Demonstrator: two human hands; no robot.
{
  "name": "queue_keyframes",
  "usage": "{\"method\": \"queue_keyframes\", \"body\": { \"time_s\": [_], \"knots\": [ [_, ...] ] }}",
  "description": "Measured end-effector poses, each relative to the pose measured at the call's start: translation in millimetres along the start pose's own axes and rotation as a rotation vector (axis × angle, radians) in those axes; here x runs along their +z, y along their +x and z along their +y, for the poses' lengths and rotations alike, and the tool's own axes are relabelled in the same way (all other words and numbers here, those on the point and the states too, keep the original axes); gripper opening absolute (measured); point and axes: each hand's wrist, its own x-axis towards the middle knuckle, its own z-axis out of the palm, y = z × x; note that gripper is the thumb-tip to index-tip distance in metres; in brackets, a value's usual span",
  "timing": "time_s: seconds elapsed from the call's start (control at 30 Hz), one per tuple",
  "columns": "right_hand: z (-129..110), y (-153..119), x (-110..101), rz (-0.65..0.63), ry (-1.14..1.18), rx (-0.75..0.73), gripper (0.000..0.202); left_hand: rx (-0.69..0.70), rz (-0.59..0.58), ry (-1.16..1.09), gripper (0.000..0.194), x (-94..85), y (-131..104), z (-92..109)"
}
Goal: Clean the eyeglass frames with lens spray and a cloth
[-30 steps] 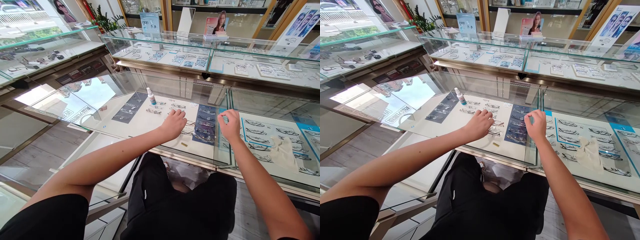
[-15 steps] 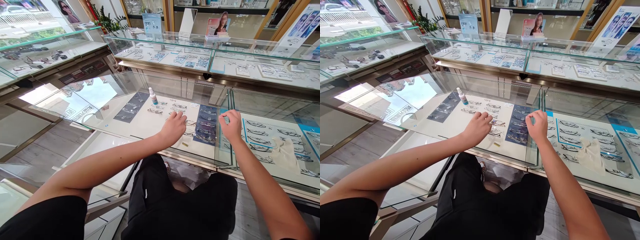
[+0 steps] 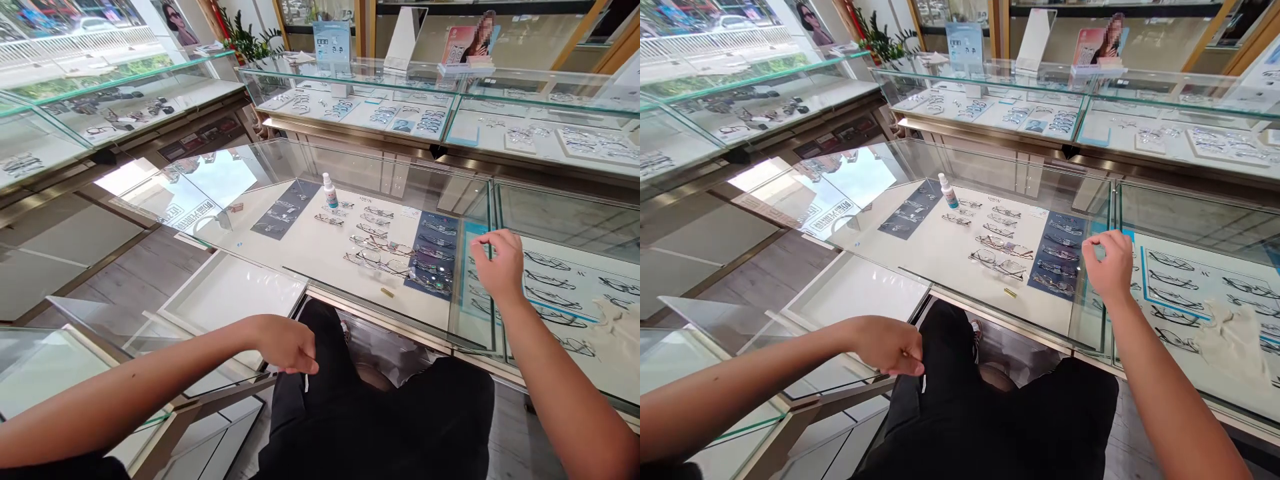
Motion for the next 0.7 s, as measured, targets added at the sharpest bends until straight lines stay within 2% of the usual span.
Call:
{"method": "queue_keyframes", "body": {
  "time_s": [0.03,0.07,0.1,0.13,0.2,0.27,0.33,0.43,0.57,0.7],
  "knots": [
    [1.1,-0.3,0.4,0.000,-0.003,0.004,0.015,-0.145,0.056,-0.007,0.051,0.0,-0.5,-34.6],
    [2.6,-0.6,1.1,0.003,-0.009,0.009,0.014,-0.293,0.220,0.042,0.047,-1.8,-0.9,-69.5],
    [4.6,-1.0,1.9,0.004,-0.017,0.014,0.014,-0.446,0.452,0.125,0.041,-5.2,-1.7,-103.0],
    [7.0,-1.5,3.0,0.002,-0.030,0.023,0.014,-0.538,0.587,0.173,0.033,-10.0,-2.8,-133.6],
    [13.2,-2.8,5.6,-0.016,-0.059,0.044,0.012,-0.634,0.756,0.222,0.028,-23.6,-4.4,-182.4],
    [20.4,-4.6,8.8,-0.037,-0.092,0.075,0.010,-0.652,0.932,0.288,0.030,-42.1,-0.9,-213.8],
    [27.5,-6.2,11.8,-0.071,-0.128,0.103,0.009,-0.612,1.133,0.355,0.033,-65.7,10.8,-231.4],
    [35.8,-7.1,14.9,-0.071,-0.192,0.162,0.006,-0.482,1.295,0.411,0.037,-110.2,42.0,-242.6],
    [39.5,-6.0,14.8,-0.032,-0.277,0.242,0.011,-0.271,1.354,0.461,0.040,-178.3,91.0,-246.2],
    [37.1,-5.5,12.8,-0.088,-0.345,0.256,0.014,-0.156,1.327,0.483,0.039,-236.6,130.6,-251.1]
  ]
}}
